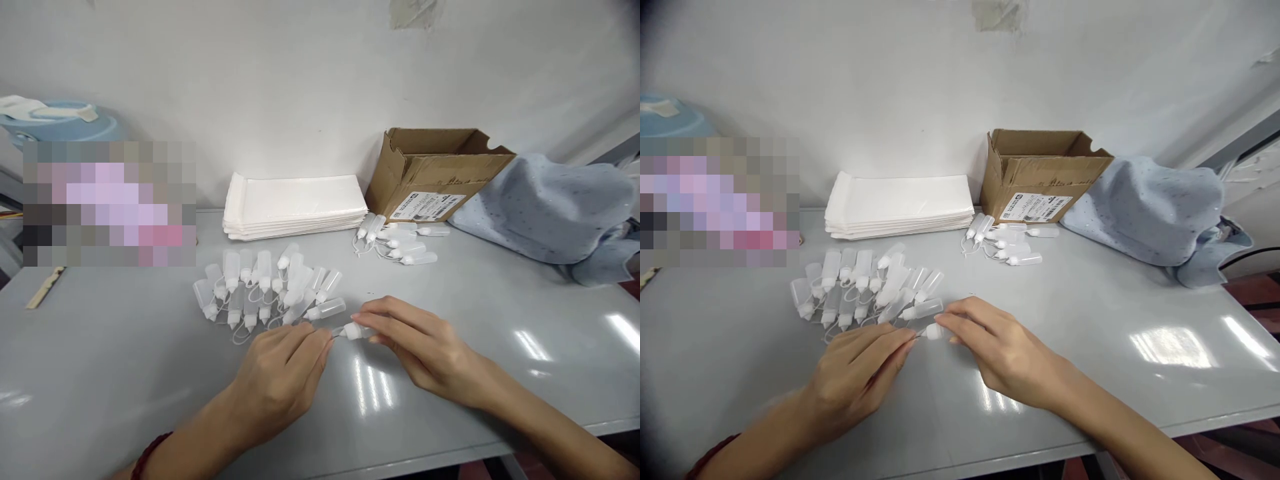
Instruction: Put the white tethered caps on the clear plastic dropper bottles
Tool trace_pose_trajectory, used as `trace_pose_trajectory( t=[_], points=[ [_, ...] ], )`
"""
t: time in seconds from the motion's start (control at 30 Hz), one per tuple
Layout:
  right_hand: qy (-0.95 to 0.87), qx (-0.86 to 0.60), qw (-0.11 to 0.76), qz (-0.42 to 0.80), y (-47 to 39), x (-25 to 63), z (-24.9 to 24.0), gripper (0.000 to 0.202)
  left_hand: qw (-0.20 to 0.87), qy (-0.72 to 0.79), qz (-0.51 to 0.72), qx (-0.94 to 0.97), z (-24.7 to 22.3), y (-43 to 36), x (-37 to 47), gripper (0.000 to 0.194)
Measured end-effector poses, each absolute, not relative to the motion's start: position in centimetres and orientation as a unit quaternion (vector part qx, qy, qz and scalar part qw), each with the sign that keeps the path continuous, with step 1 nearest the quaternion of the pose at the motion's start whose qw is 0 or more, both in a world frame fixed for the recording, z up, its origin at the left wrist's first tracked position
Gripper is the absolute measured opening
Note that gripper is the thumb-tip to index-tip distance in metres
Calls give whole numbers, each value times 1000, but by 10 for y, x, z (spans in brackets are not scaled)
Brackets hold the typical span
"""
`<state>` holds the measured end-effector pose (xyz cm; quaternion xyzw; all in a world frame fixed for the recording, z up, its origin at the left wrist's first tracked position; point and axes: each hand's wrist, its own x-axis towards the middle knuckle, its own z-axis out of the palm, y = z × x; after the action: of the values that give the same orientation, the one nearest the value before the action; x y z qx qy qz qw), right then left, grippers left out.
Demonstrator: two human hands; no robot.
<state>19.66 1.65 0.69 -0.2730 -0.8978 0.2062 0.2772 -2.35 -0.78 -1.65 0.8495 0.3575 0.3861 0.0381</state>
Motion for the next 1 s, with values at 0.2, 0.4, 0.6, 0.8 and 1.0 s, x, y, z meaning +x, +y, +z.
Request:
trace_pose_trajectory(
  t=[0.2, 0.4, 0.6, 0.8, 1.0],
  points=[
    [-899, -272, 274, 207, 15, 195, 4, 38, 38, 355, 383, 852, -16, -8, -23, 17],
    [-902, -279, 271, 187, 15, 195, 3, 34, 40, 359, 385, 850, -19, -7, -24, 14],
    [-896, -279, 283, 197, 17, 195, 6, 32, 50, 366, 373, 851, -18, -5, -27, 12],
    [-893, -284, 282, 204, 19, 197, 7, 33, 45, 371, 387, 843, -15, -6, -27, 14],
    [-894, -281, 277, 210, 18, 198, 8, 35, 38, 369, 384, 846, -14, -6, -27, 14]
  ],
)
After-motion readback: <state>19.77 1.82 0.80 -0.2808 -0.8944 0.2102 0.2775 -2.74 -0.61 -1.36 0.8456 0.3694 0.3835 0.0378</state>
